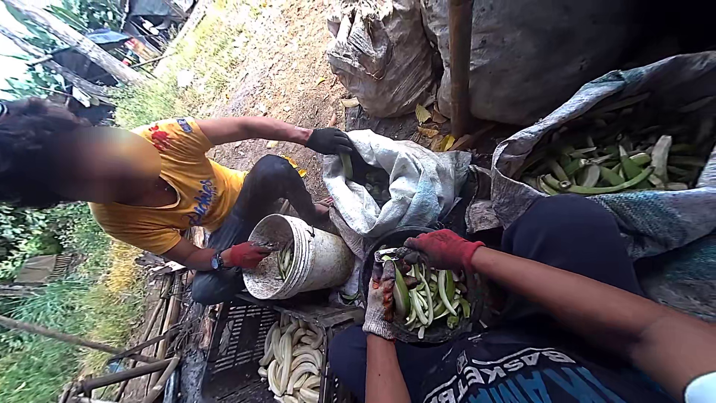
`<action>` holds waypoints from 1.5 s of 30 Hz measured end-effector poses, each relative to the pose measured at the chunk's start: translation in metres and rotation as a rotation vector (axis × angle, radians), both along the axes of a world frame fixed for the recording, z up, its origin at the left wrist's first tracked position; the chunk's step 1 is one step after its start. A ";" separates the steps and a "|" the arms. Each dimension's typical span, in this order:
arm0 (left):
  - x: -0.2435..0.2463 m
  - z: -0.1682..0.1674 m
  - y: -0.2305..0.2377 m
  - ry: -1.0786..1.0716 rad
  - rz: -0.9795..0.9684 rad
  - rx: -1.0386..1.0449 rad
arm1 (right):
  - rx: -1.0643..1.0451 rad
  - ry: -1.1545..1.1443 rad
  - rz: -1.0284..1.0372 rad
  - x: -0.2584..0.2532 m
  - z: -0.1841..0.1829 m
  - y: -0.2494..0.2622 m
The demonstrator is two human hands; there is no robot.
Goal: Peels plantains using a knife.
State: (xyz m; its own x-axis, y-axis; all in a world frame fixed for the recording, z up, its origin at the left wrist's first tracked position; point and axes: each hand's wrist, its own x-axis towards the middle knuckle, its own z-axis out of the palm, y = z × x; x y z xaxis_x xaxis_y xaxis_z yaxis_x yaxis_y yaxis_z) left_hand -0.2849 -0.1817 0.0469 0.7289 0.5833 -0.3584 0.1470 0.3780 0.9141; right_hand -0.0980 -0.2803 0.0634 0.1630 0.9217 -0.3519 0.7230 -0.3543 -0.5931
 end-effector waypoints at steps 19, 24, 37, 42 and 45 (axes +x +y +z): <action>-0.007 -0.002 0.004 0.111 -0.072 -0.035 | -0.024 -0.050 -0.068 0.006 -0.006 -0.003; -0.007 -0.009 0.017 -0.153 0.234 -0.559 | 0.213 -0.005 0.138 -0.024 -0.029 -0.024; 0.005 0.001 0.023 -0.235 0.173 -0.609 | 0.249 -0.123 0.122 -0.050 -0.009 -0.031; 0.006 -0.005 0.022 -0.378 0.167 -0.598 | 0.073 -0.096 -0.025 -0.056 0.012 -0.016; 0.006 -0.007 0.021 -0.415 0.166 -0.507 | 0.008 -0.073 -0.125 -0.058 0.020 -0.008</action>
State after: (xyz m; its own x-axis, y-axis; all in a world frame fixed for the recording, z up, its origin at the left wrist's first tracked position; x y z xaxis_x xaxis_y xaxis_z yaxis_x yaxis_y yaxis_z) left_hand -0.2787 -0.1604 0.0396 0.7801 0.5332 -0.3272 -0.2752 0.7622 0.5860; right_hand -0.1558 -0.2885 0.0829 0.3012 0.8955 -0.3277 0.7149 -0.4394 -0.5439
